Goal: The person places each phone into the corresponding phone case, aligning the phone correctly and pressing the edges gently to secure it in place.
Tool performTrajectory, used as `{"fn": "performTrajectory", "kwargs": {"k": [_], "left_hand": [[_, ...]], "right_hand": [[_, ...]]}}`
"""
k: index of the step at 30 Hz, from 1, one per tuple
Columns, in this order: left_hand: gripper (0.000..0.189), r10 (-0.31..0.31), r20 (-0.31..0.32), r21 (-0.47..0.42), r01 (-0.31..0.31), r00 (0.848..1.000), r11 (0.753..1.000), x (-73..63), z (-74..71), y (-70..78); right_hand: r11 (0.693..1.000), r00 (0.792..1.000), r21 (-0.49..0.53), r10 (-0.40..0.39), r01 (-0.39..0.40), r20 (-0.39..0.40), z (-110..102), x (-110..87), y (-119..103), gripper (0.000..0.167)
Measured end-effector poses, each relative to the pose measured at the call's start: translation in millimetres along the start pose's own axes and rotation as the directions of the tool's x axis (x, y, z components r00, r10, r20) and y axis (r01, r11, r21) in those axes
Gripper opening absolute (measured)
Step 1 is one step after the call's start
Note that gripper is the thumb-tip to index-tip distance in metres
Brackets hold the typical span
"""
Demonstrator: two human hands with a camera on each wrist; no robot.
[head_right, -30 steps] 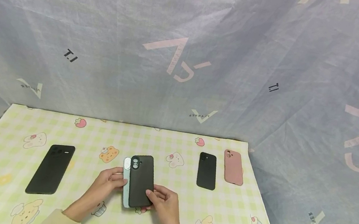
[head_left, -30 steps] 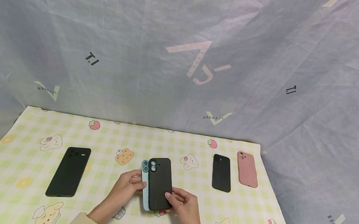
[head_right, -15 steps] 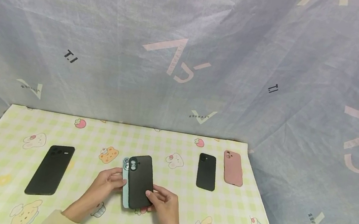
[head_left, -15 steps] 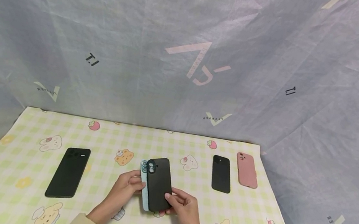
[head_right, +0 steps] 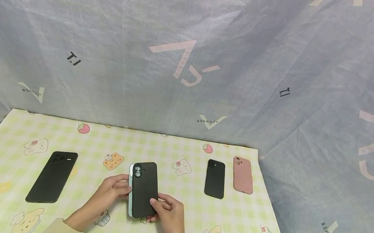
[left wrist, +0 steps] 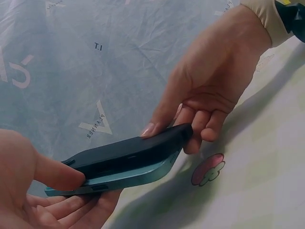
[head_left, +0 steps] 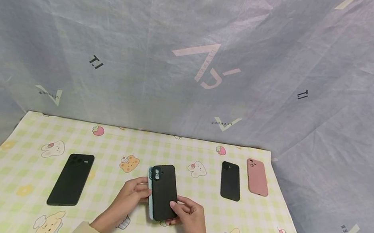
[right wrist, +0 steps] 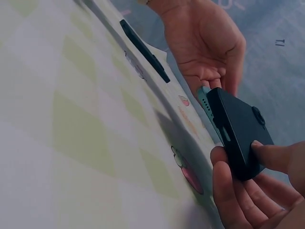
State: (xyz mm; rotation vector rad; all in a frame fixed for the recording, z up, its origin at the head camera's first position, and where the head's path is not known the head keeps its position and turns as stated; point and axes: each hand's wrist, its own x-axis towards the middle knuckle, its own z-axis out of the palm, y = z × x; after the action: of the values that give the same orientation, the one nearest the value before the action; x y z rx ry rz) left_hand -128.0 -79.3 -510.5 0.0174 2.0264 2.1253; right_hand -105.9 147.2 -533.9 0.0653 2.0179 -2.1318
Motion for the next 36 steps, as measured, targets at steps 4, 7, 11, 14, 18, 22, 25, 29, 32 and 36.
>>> {"fn": "performTrajectory", "kwargs": {"k": [4, 7, 11, 14, 18, 22, 25, 29, 32, 36], "left_hand": [[0.045, -0.008, -0.01, 0.002, 0.008, 1.0, 1.0, -0.8, 0.9, 1.3], [0.044, -0.022, -0.021, -0.013, 0.021, 1.0, 1.0, -1.4, 1.5, 3.2], [0.047, -0.045, -0.032, 0.002, 0.045, 0.998, 0.999, -1.5, 2.0, 5.0], [0.054, -0.05, -0.034, 0.047, 0.051, 0.998, 0.998, -0.8, 2.8, 4.1], [0.061, -0.03, -0.046, 0.113, 0.035, 0.998, 0.993, -1.1, 3.4, 1.5], [0.058, -0.005, -0.043, 0.131, 0.01, 0.999, 0.991, -1.7, 2.7, -0.2], [0.057, 0.001, -0.034, 0.124, 0.003, 0.999, 0.992, -1.8, 2.3, -0.5], [0.058, -0.023, -0.041, 0.127, 0.028, 0.999, 0.992, -1.9, 2.5, -0.3], [0.058, -0.039, -0.045, 0.125, 0.044, 0.998, 0.991, -1.9, 2.6, -0.4], [0.059, -0.043, -0.033, 0.124, 0.047, 0.999, 0.991, -3.2, 2.1, -0.3]], "right_hand": [[1.0, 1.0, 0.0, 0.003, -0.003, -0.001, 1, -0.6, -1, 0.038], [1.0, 1.0, 0.004, 0.006, -0.006, -0.003, 2, -0.9, -3, 0.038], [1.0, 1.0, 0.009, 0.01, -0.01, -0.007, 4, -1.2, -4, 0.038], [1.0, 1.0, 0.008, 0.013, -0.013, -0.01, 6, -1.4, -5, 0.037], [1.0, 1.0, 0.011, 0.023, -0.023, -0.013, 9, -1.8, -6, 0.036], [0.999, 0.999, 0.006, 0.033, -0.033, -0.014, 11, -2.3, -7, 0.036], [0.999, 0.999, 0.003, 0.039, -0.039, -0.011, 11, -2.3, -8, 0.035], [0.999, 0.999, 0.011, 0.048, -0.048, -0.004, 11, -2.4, -9, 0.035], [0.999, 0.999, 0.012, 0.053, -0.053, 0.001, 11, -2.6, -9, 0.036], [0.999, 0.998, 0.002, 0.055, -0.055, 0.011, 11, -3.1, -10, 0.04]]}}
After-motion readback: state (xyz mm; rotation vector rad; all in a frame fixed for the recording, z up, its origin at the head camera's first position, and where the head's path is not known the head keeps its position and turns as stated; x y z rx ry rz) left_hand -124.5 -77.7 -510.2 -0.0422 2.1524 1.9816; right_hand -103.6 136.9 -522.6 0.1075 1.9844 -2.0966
